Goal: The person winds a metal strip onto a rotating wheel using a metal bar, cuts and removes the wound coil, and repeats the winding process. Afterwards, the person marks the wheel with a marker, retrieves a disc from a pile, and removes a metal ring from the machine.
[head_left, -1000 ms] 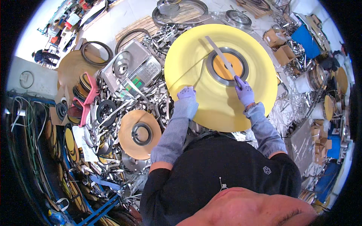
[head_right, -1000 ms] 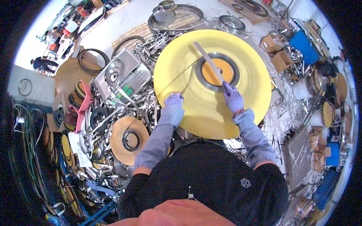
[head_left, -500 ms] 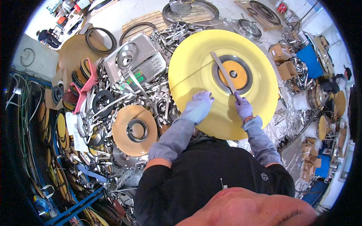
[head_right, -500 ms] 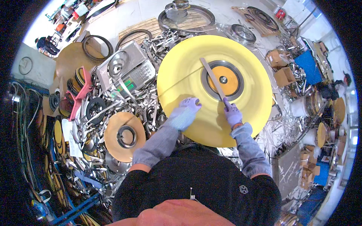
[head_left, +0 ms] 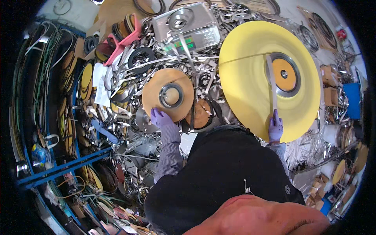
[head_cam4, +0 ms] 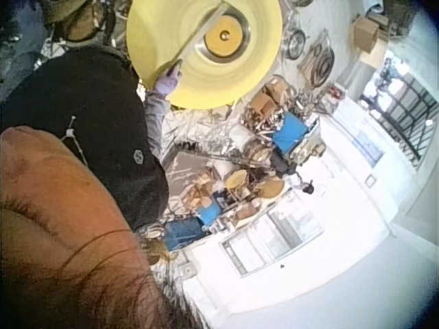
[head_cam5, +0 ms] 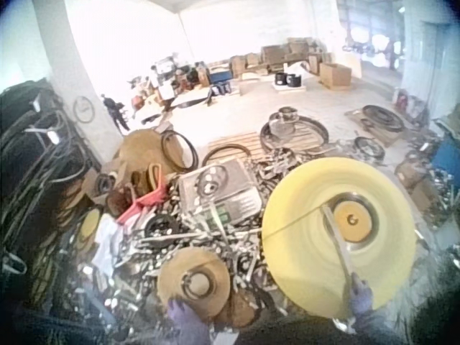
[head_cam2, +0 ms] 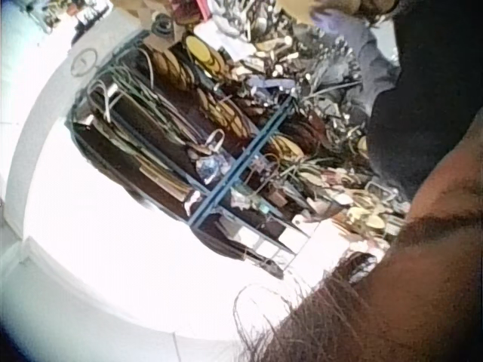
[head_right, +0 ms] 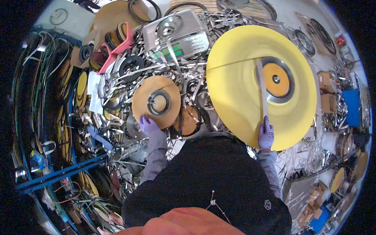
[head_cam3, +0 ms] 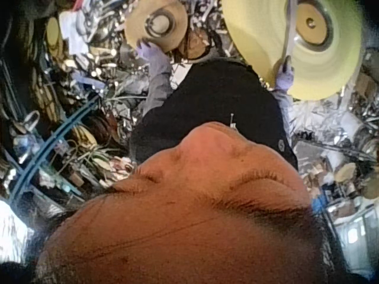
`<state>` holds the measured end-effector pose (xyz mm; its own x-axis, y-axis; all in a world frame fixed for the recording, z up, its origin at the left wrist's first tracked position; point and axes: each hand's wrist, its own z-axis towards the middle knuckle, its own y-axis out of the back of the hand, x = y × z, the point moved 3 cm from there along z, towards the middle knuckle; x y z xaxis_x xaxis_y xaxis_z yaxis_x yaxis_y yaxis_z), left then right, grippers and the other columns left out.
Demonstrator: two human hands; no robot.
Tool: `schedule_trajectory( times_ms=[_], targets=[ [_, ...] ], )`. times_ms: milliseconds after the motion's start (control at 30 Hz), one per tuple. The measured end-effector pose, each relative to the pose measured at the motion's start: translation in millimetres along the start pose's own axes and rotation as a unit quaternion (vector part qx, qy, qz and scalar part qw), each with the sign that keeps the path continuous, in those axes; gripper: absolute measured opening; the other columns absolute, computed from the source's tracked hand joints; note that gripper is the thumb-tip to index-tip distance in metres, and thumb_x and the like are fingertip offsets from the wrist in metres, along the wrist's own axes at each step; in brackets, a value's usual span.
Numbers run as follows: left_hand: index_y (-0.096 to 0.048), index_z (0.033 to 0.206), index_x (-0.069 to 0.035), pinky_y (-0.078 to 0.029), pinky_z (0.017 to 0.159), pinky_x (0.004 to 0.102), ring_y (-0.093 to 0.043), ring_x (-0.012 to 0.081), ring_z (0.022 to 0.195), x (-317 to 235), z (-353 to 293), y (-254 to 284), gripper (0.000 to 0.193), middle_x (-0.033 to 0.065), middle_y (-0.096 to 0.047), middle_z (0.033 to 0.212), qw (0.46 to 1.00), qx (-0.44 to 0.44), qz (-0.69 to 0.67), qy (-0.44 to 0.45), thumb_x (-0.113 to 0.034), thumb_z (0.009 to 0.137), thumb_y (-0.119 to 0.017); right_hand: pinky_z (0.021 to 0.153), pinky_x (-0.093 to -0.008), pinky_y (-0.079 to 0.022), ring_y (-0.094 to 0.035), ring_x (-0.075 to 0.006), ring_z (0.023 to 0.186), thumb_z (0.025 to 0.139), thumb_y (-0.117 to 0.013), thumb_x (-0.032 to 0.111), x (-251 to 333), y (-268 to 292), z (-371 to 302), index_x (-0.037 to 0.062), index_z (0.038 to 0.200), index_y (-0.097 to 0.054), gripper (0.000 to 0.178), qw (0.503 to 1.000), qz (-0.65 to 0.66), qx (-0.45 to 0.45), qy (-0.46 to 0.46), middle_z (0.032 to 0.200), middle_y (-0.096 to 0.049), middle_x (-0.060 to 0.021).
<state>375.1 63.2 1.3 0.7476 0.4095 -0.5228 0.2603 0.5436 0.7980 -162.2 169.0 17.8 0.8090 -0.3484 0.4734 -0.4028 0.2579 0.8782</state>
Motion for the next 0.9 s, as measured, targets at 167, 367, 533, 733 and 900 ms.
schedule_trajectory(
  times_ms=[167, 367, 533, 733, 900],
  targets=[
    [-0.056, 0.119, -0.005, -0.024, 0.105, 0.0548, -0.039, 0.0369, 0.124, 5, -10, -19, 0.04, 0.0144, -0.05, 0.131, 0.986, -0.017, 0.126, -0.109, -0.014, 0.08, -0.056, 0.071, -0.0421, -0.048, -0.058, -0.033, 0.08, 0.089, -0.056, 0.015, 3, 4, 1, 0.021, 0.136, -0.047, 0.048, 0.999, -0.005, -0.027, 0.037, 0.09, -0.057, -0.0154],
    [-0.054, 0.122, -0.007, -0.02, 0.108, 0.0539, -0.036, 0.0361, 0.128, -6, -12, -14, 0.041, 0.0128, -0.047, 0.135, 0.981, 0.015, 0.147, -0.125, -0.019, 0.083, -0.054, 0.07, -0.0425, -0.049, -0.06, -0.0336, 0.079, 0.089, -0.054, 0.022, 0, 1, -9, 0.0308, 0.135, -0.046, 0.048, 1.0, 0.01, -0.029, 0.007, 0.092, -0.057, -0.0136],
    [-0.052, 0.123, -0.006, -0.021, 0.108, 0.0526, -0.036, 0.0355, 0.129, -15, -13, -10, 0.039, 0.0119, -0.047, 0.135, 0.978, 0.029, 0.14, -0.155, -0.019, 0.086, -0.05, 0.069, -0.043, -0.05, -0.061, -0.0332, 0.076, 0.089, -0.052, 0.026, -7, -3, -27, 0.0318, 0.134, -0.047, 0.045, 0.993, -0.029, 0.05, -0.102, 0.091, -0.056, -0.0139],
    [-0.052, 0.123, -0.007, -0.024, 0.105, 0.0531, -0.039, 0.0357, 0.127, -2, -8, -20, 0.035, 0.0104, -0.05, 0.133, 0.983, 0.036, 0.142, -0.107, -0.021, 0.092, -0.04, 0.071, -0.0404, -0.051, -0.061, -0.0307, 0.078, 0.088, -0.054, 0.026, -6, 7, -47, 0.0309, 0.136, -0.044, 0.049, 0.988, -0.027, 0.069, -0.138, 0.091, -0.057, -0.013],
    [-0.054, 0.121, -0.008, -0.023, 0.105, 0.0544, -0.039, 0.0362, 0.127, 1, -9, -21, 0.034, 0.0109, -0.051, 0.133, 0.982, -0.005, 0.122, -0.143, -0.02, 0.091, -0.043, 0.069, -0.0403, -0.051, -0.06, -0.0306, 0.076, 0.088, -0.055, 0.026, -7, 10, -56, 0.0297, 0.135, -0.046, 0.048, 0.989, -0.026, 0.05, -0.139, 0.089, -0.057, -0.013]
  ],
)
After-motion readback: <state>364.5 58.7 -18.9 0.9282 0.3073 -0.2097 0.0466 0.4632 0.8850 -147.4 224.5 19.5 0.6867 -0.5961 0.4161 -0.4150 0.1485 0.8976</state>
